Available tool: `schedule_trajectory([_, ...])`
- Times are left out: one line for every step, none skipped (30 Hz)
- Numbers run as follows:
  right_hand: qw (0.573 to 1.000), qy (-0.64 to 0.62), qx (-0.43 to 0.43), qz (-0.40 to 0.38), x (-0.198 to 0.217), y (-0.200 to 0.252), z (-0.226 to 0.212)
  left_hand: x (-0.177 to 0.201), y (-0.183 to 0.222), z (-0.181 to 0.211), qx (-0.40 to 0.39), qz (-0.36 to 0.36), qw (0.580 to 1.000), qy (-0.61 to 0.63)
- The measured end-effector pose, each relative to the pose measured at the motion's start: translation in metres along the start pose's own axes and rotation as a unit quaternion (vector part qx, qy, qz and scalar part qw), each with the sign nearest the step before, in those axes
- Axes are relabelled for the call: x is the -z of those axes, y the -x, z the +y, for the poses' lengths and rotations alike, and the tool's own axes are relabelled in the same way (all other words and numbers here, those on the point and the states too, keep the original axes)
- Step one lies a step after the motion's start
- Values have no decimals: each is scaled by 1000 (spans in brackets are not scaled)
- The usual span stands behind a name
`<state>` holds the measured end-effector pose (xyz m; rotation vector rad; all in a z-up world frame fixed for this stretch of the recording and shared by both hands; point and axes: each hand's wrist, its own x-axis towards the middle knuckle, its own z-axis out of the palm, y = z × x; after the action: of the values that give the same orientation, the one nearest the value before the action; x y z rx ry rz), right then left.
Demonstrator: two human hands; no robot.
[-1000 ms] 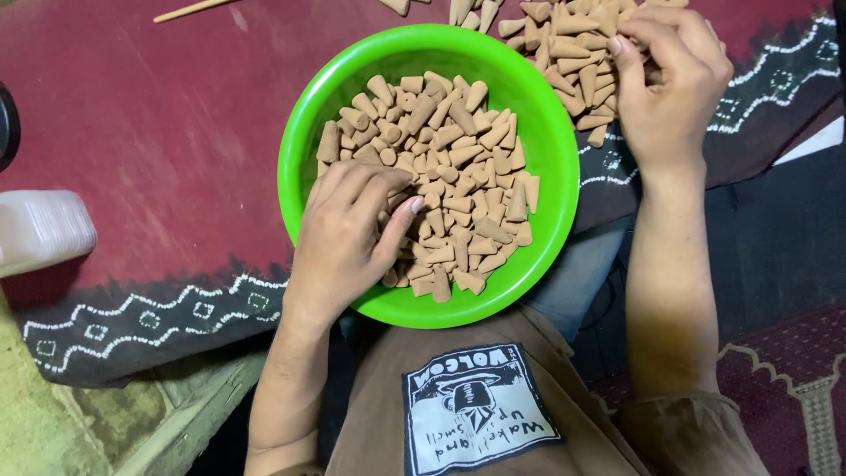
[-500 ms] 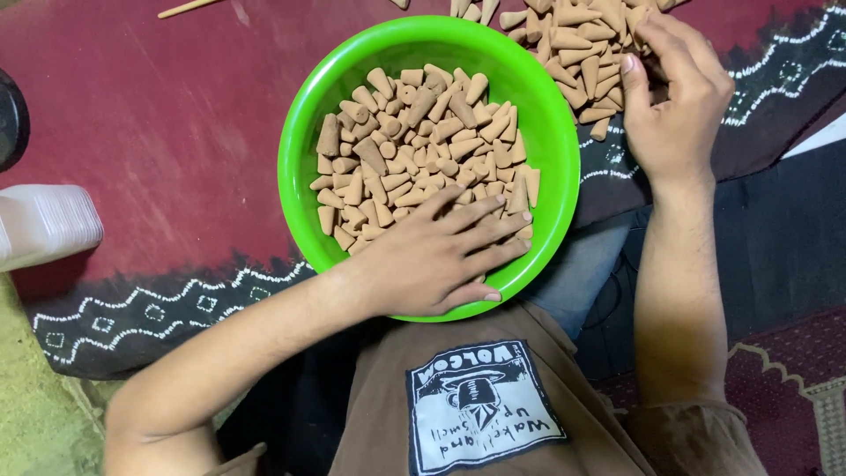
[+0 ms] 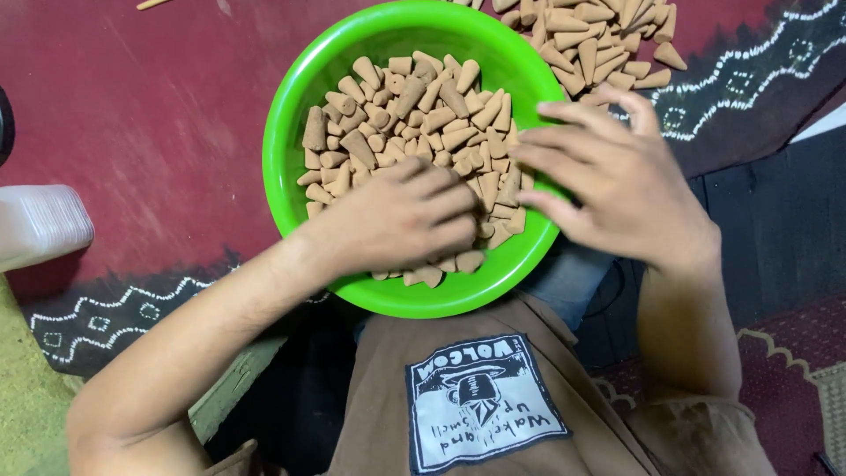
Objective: Sorting and gathering incense cones from a pile into a green plastic bowl.
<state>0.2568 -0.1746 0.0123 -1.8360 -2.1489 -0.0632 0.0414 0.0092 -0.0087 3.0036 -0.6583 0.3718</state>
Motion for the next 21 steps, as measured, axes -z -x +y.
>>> schedule_trajectory([1000, 1, 0, 0, 1, 0, -5, 0, 4, -6, -1, 1, 1000, 0])
schedule_trajectory([996, 1, -38, -83, 2, 0, -9, 1, 8, -11, 19, -12, 1000, -5])
schedule_trajectory([984, 1, -72, -165, 3, -2, -14, 2, 13, -17, 41, -25, 999, -12])
schedule_trajectory([984, 2, -69, -165, 4, -3, -16, 5, 16, -22, 43, -24, 999, -14])
schedule_trajectory([983, 9, -73, -171, 5, -4, -19, 8, 20, -26, 77, -24, 997, -17])
schedule_trajectory([981, 16, -76, -177, 6, -5, -21, 12, 23, -31, 111, -24, 993, -20])
schedule_trajectory([981, 16, -75, -177, 6, -5, -21, 12, 27, -34, 112, -25, 993, -20])
schedule_trajectory([980, 10, -71, -185, 6, -6, -22, 12, 30, -36, 137, 12, 990, -18])
schedule_trajectory([979, 6, -66, -192, 6, -7, -21, 12, 33, -40, 161, 51, 985, -17])
schedule_trajectory([979, 7, -65, -192, 8, -8, -21, 15, 33, -41, 162, 51, 985, -18])
schedule_trajectory([980, -43, -63, -184, 11, -9, -21, 17, 34, -40, 173, 60, 983, 17])
schedule_trajectory([978, -94, -61, -177, 13, -9, -22, 19, 35, -39, 183, 68, 979, 51])
schedule_trajectory([978, -93, -59, -179, 14, -6, -18, 20, 34, -38, 185, 69, 979, 52])
schedule_trajectory([980, -144, -53, -127, 15, -2, -14, 22, 33, -36, 186, 79, 978, 58])
schedule_trajectory([977, -195, -48, -74, 17, 1, -10, 24, 33, -33, 188, 89, 976, 63])
schedule_trajectory([977, -196, -47, -76, 20, 0, -10, 22, 32, -30, 190, 89, 976, 64])
schedule_trajectory([969, -233, -78, -21, 23, 0, -11, 21, 31, -28, 184, 97, 975, 73])
schedule_trajectory([957, -269, -108, 34, 26, -1, -11, 19, 30, -25, 179, 104, 975, 81])
schedule_trajectory([956, -269, -109, 34, 23, 1, -8, 17, 28, -21, 178, 104, 975, 81])
schedule_trajectory([947, -290, -114, 74, 20, 3, -5, 16, 26, -17, 169, 104, 976, 94])
schedule_trajectory([936, -311, -120, 114, 16, 6, -2, 14, 23, -12, 159, 104, 976, 107])
